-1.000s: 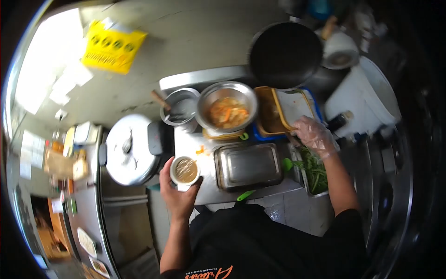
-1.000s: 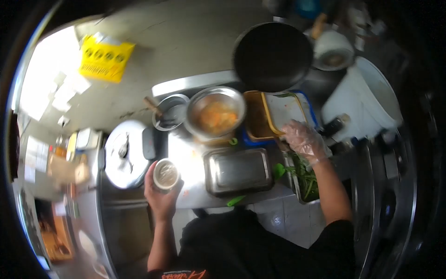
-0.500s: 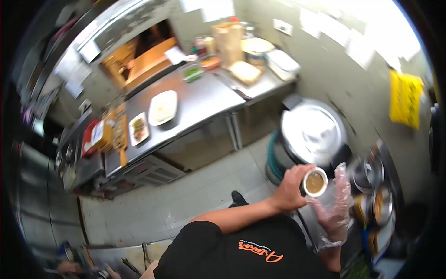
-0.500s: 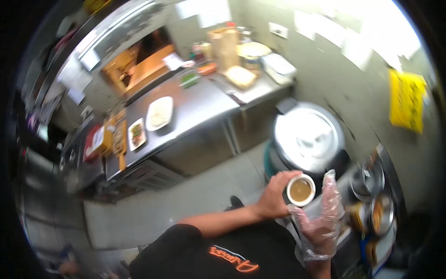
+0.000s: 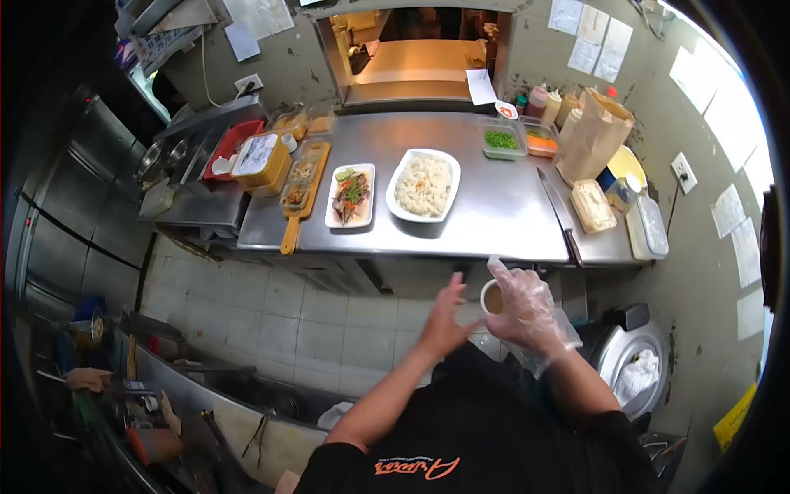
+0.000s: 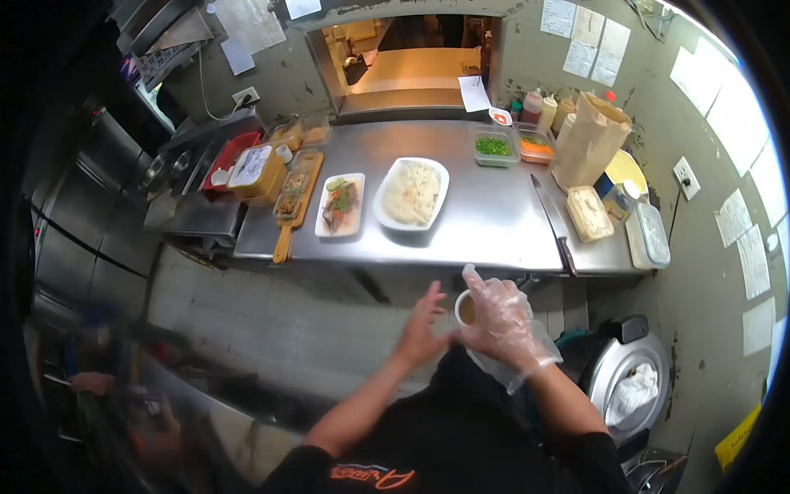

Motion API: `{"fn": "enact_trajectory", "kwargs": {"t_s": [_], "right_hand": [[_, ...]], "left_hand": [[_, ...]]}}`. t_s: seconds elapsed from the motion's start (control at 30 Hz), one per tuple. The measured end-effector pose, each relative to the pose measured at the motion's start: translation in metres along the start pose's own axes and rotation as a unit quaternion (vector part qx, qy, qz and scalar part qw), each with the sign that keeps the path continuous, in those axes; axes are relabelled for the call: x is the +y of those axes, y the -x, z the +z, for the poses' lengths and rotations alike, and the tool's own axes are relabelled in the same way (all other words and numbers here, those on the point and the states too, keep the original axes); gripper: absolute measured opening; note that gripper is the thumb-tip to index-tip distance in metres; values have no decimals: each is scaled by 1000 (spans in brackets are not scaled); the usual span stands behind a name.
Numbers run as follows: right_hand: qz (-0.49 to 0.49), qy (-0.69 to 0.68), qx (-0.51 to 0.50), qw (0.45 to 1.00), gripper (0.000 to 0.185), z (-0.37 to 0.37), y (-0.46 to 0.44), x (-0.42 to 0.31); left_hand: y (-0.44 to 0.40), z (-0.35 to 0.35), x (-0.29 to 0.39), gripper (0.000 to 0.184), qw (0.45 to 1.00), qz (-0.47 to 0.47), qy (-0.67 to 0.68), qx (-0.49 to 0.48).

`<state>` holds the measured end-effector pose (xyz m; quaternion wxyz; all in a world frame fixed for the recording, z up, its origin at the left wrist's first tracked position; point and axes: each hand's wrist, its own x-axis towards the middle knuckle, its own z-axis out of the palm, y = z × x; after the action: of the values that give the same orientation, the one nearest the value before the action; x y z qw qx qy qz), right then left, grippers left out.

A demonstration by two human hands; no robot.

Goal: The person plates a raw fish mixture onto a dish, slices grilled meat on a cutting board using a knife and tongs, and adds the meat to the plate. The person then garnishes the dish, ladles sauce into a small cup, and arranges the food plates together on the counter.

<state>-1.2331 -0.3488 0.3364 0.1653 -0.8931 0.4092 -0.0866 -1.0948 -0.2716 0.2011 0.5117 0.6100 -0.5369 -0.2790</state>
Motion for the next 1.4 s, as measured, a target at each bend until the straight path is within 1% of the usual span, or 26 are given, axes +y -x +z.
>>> {"fn": "enact_trajectory", "kwargs": {"t_s": [0.07, 0.13, 0.2, 0.27, 0.33, 0.4, 0.43, 0.53, 0.6, 0.67, 0.73, 0.8, 0.83, 0.87, 0.9, 0.93, 1.0, 1.07, 1.13, 1.17, 1.2, 1.23, 1.27, 1.3, 1.37, 1.4], "right_hand": [[-33, 14, 6, 999, 74, 11, -43, 14], [-37, 25, -11, 999, 76, 16, -91, 24], [-44, 27, -33, 998, 77, 21, -134, 29], [-59, 26, -47, 997, 77, 17, -183, 29], [-83, 20, -59, 995, 72, 16, -229, 28], [-99, 28, -86, 991, 69, 22, -278, 27], [-118, 34, -78, 989, 68, 27, -300, 25], [-177, 43, -64, 981, 67, 48, -369, 12], [-206, 38, -51, 976, 67, 70, -415, 5], [-187, 49, -69, 979, 68, 95, -456, -3], [-162, 77, -95, 979, 68, 120, -492, -7], [-147, 120, -125, 974, 68, 153, -522, 2], [-140, 142, -137, 970, 68, 166, -533, 9], [-149, 132, -123, 972, 73, 176, -537, 17], [-160, 122, -109, 973, 79, 185, -537, 28], [-180, 110, -96, 973, 84, 193, -537, 34], [-130, 63, -172, 974, 92, 190, -540, 28], [-113, 53, -166, 978, 92, 190, -541, 16], [-138, 77, -151, 976, 92, 195, -543, 24], [-153, 73, -107, 980, 87, 192, -531, 20], [-191, 74, -54, 977, 83, 182, -536, -12], [-224, 66, -21, 972, 80, 172, -528, -34], [-256, 57, 8, 965, 77, 164, -514, -60], [-246, 0, -21, 969, 72, 162, -501, -86], [-243, -81, -95, 962, 64, 165, -474, -150], [-248, -103, -137, 954, 62, 170, -462, -186]], "left_hand": [[-36, -14, -118, 58, 970, -169, 142, 103], [-93, -54, -166, 53, 930, -271, 148, 200], [-144, -82, -177, 53, 924, -267, 166, 218], [-190, -98, -200, 52, 883, -332, 246, 222], [-213, -108, -213, 49, 883, -339, 278, 164], [-220, -108, -199, 49, 914, -349, 164, 129], [-219, -104, -200, 50, 899, -366, 194, 143], [-218, -84, -191, 50, 896, -365, 228, 108], [-221, -56, -192, 47, 916, -334, 204, 92], [-227, -35, -186, 42, 891, -350, 270, 102], [-222, -41, -184, 35, 872, -384, 289, 89], [-196, -61, -195, 25, 782, -472, 385, 132], [-185, -79, -192, 20, 736, -491, 411, 222], [-182, -95, -195, 17, 711, -512, 354, 326], [-176, -112, -205, 20, 685, -491, 344, 414], [-169, -125, -218, 25, 682, -453, 325, 472], [-172, -153, -222, 27, 681, -430, 351, 477], [-170, -160, -241, 26, 705, -423, 367, 435], [-183, -164, -243, 26, 692, -449, 351, 443], [-186, -165, -253, 24, 703, -435, 352, 438], [-198, -174, -257, 24, 711, -460, 323, 422], [-199, -178, -263, 24, 722, -433, 345, 415], [-198, -175, -277, 25, 709, -403, 388, 429], [-196, -184, -282, 32, 752, -421, 351, 367], [-170, -222, -264, 51, 878, -394, 249, 112], [-156, -244, -254, 55, 858, -453, 243, 5]]}}
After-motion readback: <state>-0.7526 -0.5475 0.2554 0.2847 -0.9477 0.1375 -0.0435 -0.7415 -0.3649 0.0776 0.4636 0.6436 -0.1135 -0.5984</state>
